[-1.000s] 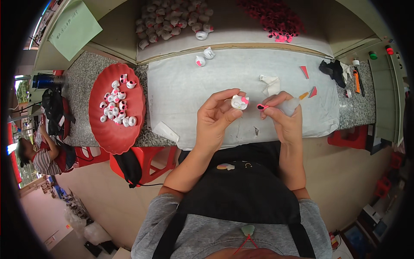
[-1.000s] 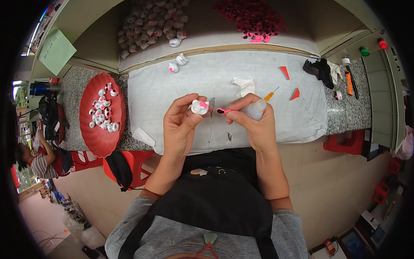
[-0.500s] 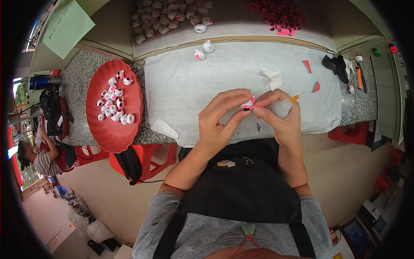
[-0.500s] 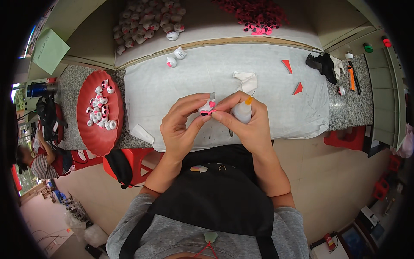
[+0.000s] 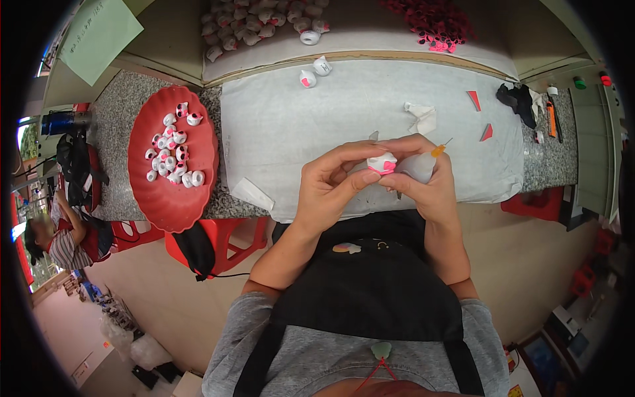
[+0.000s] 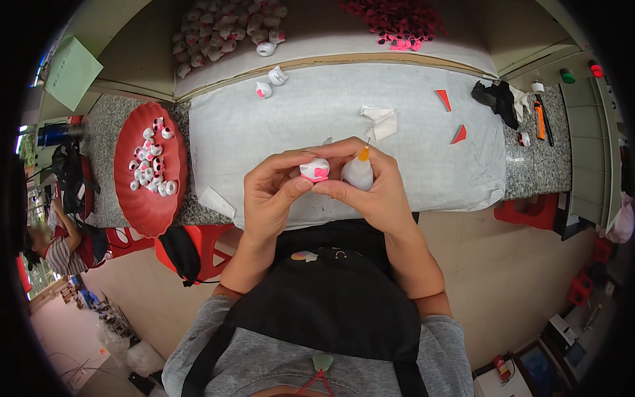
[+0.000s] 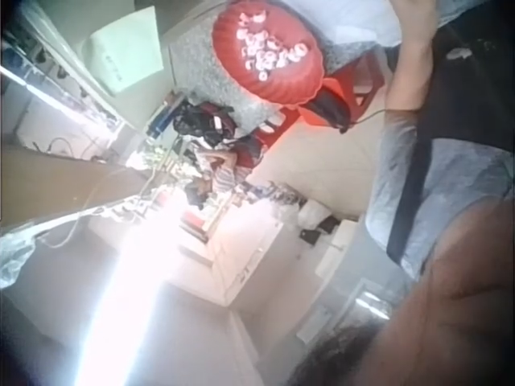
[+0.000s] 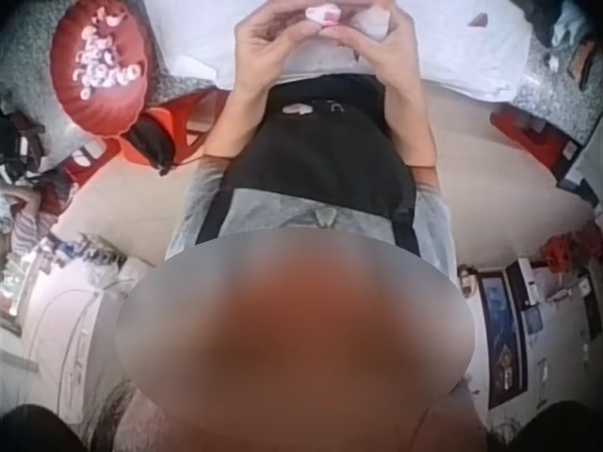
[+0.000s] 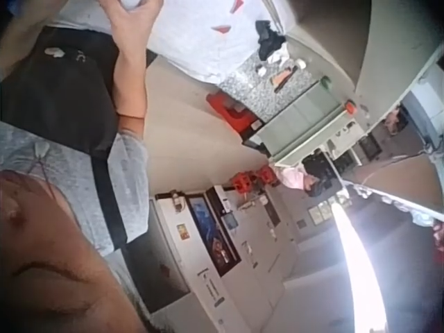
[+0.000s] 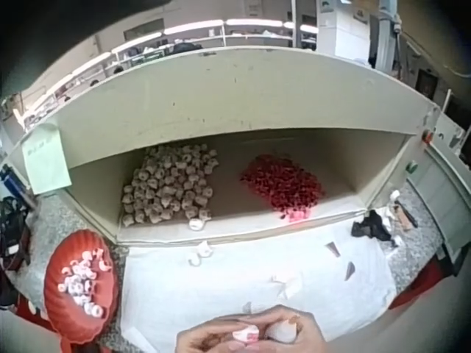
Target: Applying glue and decorative components to plastic toy heads on an assembly line.
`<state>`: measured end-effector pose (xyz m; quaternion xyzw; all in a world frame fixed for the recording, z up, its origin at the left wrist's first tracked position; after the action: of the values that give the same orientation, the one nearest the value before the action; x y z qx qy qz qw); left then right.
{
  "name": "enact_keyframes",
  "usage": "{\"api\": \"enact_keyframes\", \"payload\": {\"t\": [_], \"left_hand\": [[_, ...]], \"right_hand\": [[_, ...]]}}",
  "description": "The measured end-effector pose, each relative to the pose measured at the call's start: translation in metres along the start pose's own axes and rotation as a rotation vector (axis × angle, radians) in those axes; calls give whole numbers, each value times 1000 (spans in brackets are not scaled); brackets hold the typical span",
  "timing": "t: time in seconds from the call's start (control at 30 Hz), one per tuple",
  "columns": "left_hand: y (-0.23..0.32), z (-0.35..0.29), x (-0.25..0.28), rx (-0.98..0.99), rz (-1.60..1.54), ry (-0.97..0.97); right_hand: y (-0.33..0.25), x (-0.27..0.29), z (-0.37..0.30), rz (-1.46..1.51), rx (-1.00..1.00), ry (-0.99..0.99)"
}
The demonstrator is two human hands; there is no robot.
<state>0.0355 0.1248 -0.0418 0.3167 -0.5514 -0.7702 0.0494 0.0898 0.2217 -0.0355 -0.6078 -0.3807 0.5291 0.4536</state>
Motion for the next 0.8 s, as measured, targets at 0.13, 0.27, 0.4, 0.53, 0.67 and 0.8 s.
{"api": "enact_keyframes", "payload": {"t": [0.13,0.27,0.4,0.53,0.67,0.8], "left_hand": [[1,3,-4,15,-18,-36],[0,1,-2,-8,30,-48],[0,2,-5,7,11,-18],[-1,2,-5,68,-44,16],[-2,-1,-4,14,54,-14],[-5,-3,-3,9,50,41]], "right_hand": [[4,7,-3,-24,102,18],[3,5,-5,15,69,22],[2,5,-6,18,84,38],[6,9,-7,32,48,56],[4,7,-5,0,27,44],[3,6,-5,6,14,38]]}}
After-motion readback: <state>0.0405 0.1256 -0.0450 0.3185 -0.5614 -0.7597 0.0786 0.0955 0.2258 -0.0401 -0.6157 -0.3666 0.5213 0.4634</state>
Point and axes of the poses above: each hand's wrist, its own z-axis towards the middle knuckle, its own x-axis out of the back of the hand, y = z × x, the point moved 7 cm from there along z, towards the middle knuckle, and after that the axes turned 10 degrees about -y, right-handed, at the moved point
